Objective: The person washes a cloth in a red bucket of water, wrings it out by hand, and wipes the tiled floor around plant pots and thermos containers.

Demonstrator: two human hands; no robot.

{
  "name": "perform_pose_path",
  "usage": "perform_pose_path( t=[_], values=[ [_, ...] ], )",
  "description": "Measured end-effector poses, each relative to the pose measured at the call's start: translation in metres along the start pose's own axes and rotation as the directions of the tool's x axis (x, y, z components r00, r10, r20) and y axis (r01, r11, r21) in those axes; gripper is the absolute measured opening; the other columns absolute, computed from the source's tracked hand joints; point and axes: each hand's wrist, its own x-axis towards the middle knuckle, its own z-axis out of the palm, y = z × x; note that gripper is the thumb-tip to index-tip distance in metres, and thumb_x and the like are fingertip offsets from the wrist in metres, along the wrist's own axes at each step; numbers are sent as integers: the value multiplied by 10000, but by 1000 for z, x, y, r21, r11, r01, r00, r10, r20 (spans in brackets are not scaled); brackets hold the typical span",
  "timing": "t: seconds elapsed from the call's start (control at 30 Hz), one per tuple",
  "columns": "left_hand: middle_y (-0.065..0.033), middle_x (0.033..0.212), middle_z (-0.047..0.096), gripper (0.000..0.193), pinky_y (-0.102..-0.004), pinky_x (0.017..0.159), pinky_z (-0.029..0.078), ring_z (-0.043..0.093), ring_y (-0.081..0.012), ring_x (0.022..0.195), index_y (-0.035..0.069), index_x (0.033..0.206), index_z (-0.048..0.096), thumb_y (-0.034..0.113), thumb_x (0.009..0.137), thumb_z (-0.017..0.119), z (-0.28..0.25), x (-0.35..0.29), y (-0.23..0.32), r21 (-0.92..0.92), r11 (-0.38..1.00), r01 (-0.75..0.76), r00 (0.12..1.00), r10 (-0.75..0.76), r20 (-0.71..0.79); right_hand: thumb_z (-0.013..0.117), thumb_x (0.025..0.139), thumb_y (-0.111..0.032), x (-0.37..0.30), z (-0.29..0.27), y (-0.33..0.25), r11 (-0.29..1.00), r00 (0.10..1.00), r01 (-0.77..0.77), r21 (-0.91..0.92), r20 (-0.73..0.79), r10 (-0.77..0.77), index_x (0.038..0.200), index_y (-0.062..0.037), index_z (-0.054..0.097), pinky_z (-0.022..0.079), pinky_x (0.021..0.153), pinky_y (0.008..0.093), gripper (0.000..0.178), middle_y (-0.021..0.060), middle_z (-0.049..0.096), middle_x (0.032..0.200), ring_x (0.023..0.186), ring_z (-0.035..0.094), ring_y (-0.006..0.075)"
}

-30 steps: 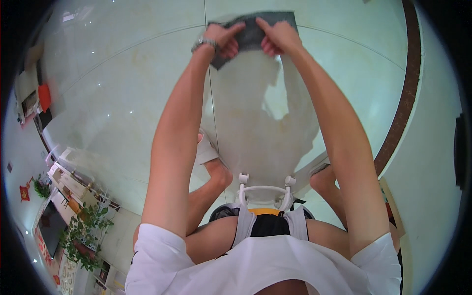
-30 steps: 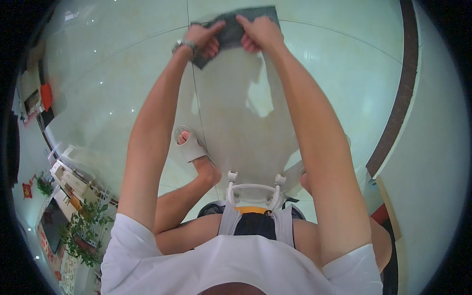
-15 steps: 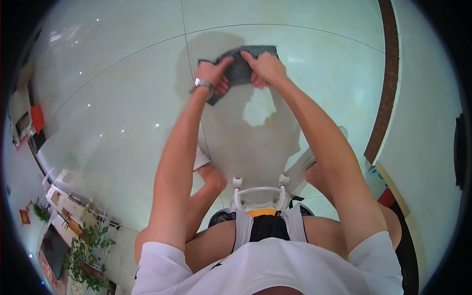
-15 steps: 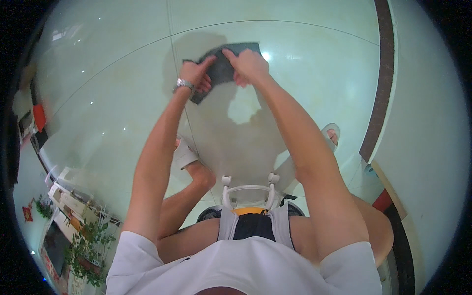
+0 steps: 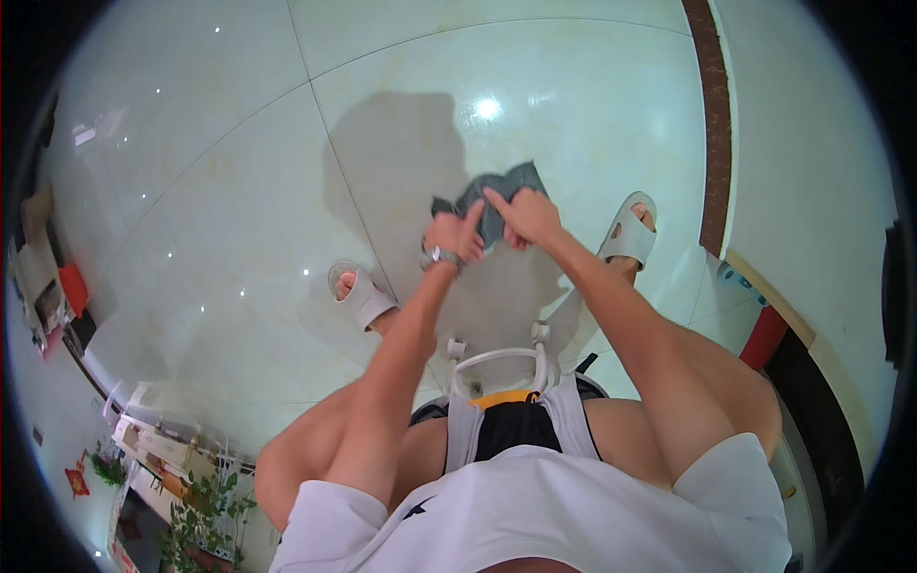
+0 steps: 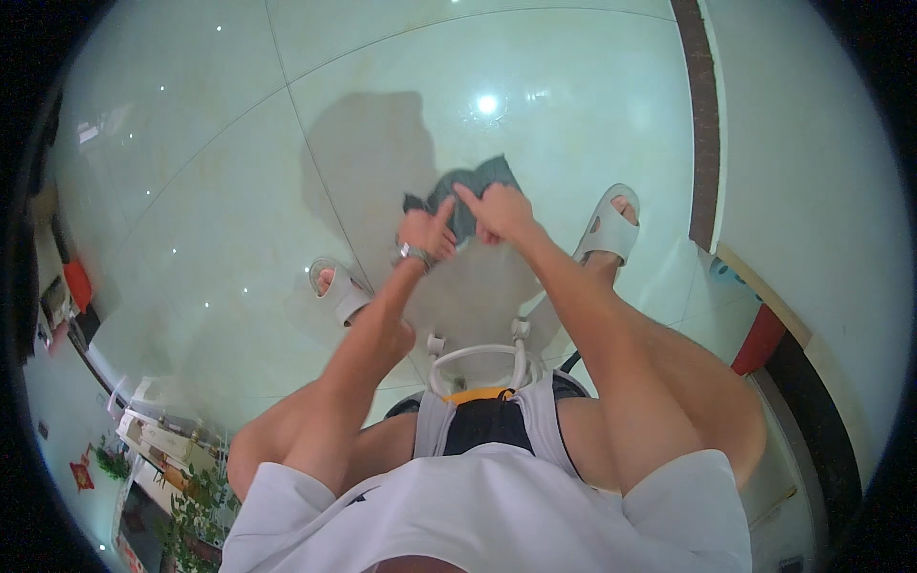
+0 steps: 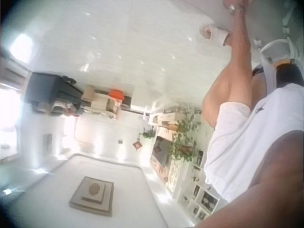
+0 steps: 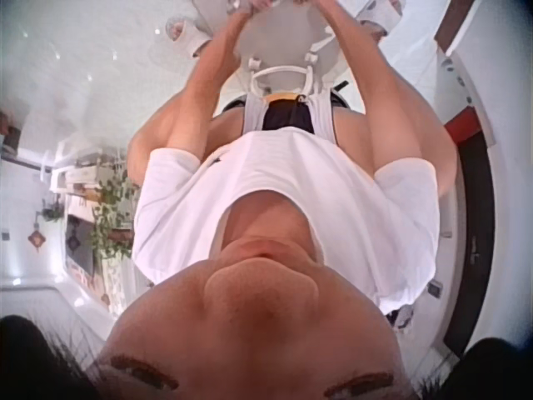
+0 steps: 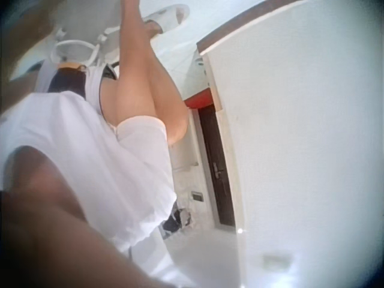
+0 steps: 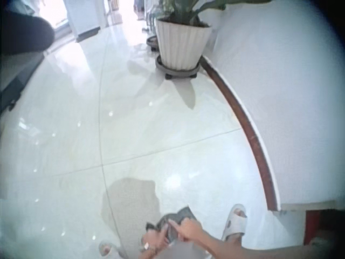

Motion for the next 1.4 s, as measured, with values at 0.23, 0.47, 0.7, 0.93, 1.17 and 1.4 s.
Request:
perform_pose_path(
  t=[0.23, 0.47, 0.7, 0.93, 1.17, 1.4],
  values=[
    [-99, 519, 637, 718, -286, 497, 531, 632, -184, 436, 18, 536, 656, 619, 889, 482, 4, -4, 40, 16, 998, 60, 998, -61, 35, 397, 896, -662, 8, -28, -11, 990, 998, -37, -138, 36, 42, 526, -28, 636, 534, 533, 282, 772, 73, 627, 509, 454, 627, 186],
    [-127, 541, 635, 699, -323, 430, 526, 633, -225, 435, -16, 556, 630, 590, 889, 526, -31, 45, 124, -80, 990, -119, 984, 107, -143, 372, 886, -694, 47, -90, -73, 998, 995, 67, 0, -78, -66, 568, -4, 642, 523, 492, 292, 806, 106, 642, 549, 472, 637, 191],
    [-124, 584, 651, 643, -312, 443, 509, 639, -208, 467, -19, 614, 639, 558, 884, 549, -24, 64, 178, -98, 983, -153, 987, 146, -73, 324, 917, -674, 76, -111, -46, 973, 985, 144, 178, -124, -123, 565, 17, 621, 473, 427, 296, 830, 124, 616, 534, 420, 584, 200],
    [-99, 499, 619, 691, -289, 437, 509, 618, -192, 416, -3, 542, 641, 575, 899, 514, 37, 30, 85, 161, 984, -75, 993, 88, -75, 294, 918, -677, 13, -73, 16, 998, 998, -46, 37, -29, 47, 530, -12, 643, 529, 495, 288, 845, 96, 629, 519, 442, 622, 193],
    [-73, 493, 622, 714, -288, 501, 522, 630, -189, 441, 39, 533, 656, 602, 913, 438, 39, 18, 105, 132, 990, 39, 999, -41, 15, 243, 945, -636, 18, -79, 15, 997, 998, -65, -43, -19, 64, 519, -35, 636, 534, 518, 282, 835, 80, 630, 516, 452, 631, 196],
    [-105, 494, 617, 735, -301, 453, 522, 623, -206, 416, 5, 525, 636, 579, 933, 426, 39, 19, 133, 114, 993, -12, 999, 17, -50, 238, 962, -598, 28, -89, 7, 1000, 995, -8, -31, -101, 4, 457, -69, 606, 534, 528, 280, 818, 61, 605, 471, 428, 618, 184]
  ],
)
